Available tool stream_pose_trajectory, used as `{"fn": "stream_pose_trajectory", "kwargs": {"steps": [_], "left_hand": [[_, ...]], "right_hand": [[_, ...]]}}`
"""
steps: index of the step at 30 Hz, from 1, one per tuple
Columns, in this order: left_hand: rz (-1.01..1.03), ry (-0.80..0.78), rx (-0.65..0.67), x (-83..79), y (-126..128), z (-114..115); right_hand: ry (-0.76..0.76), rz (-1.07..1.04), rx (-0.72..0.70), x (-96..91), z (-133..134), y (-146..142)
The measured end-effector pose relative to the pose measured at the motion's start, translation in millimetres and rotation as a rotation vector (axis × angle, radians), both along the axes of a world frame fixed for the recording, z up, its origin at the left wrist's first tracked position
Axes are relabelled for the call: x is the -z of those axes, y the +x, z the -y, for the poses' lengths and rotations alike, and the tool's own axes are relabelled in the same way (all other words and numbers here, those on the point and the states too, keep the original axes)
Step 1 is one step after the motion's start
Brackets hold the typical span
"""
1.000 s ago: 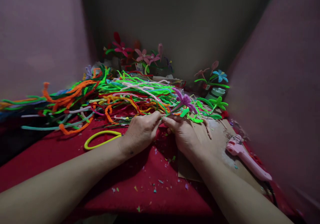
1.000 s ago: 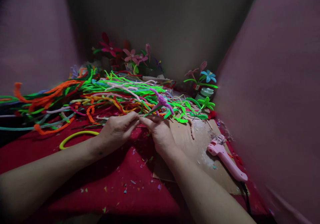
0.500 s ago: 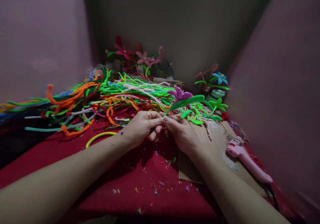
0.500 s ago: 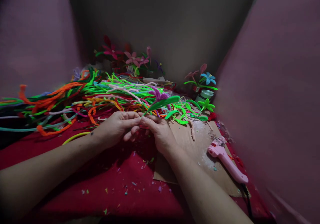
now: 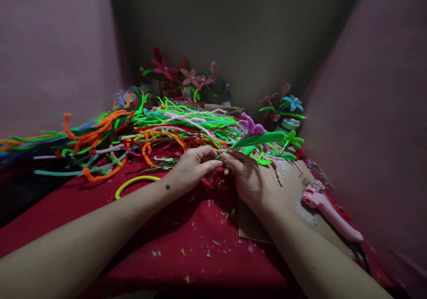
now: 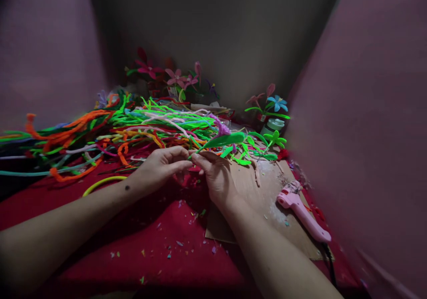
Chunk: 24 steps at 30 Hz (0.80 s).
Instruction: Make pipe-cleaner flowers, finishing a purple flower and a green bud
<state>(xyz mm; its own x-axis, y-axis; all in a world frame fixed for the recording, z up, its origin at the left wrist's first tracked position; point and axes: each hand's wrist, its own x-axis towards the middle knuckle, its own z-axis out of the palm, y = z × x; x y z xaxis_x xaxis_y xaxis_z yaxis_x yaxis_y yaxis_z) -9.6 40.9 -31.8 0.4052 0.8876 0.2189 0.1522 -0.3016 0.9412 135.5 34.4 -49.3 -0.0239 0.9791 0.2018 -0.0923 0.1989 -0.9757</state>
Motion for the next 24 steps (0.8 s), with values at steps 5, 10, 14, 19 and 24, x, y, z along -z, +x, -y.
{"fn": "stream_pose_trajectory", "kwargs": {"steps": [5,10,14,19,24], "left_hand": [[-0.166,0.334,-0.146,9.3,-0.6,-1.4],[-0.017,-0.023,0.02,2.0,-1.0,-2.4],[0.124,-0.225,0.157,0.8,-2.9,-5.3],[0.287,-0.36,0.204,8.7,-2.0,-8.2],[0.441,-0.465,0.234,6.4,0.8,-4.1]], "right_hand": [[-0.027,0.102,0.051,-18.3,8.8,-1.0],[0.015,0.109,-0.044,-11.8,5.9,0.6],[0.007,0.022,-0.118,-7.4,3.6,2.1],[0.057,0.005,-0.139,-8.5,3.2,1.0],[0.024,-0.156,-0.21,0.5,0.1,1.6]]}}
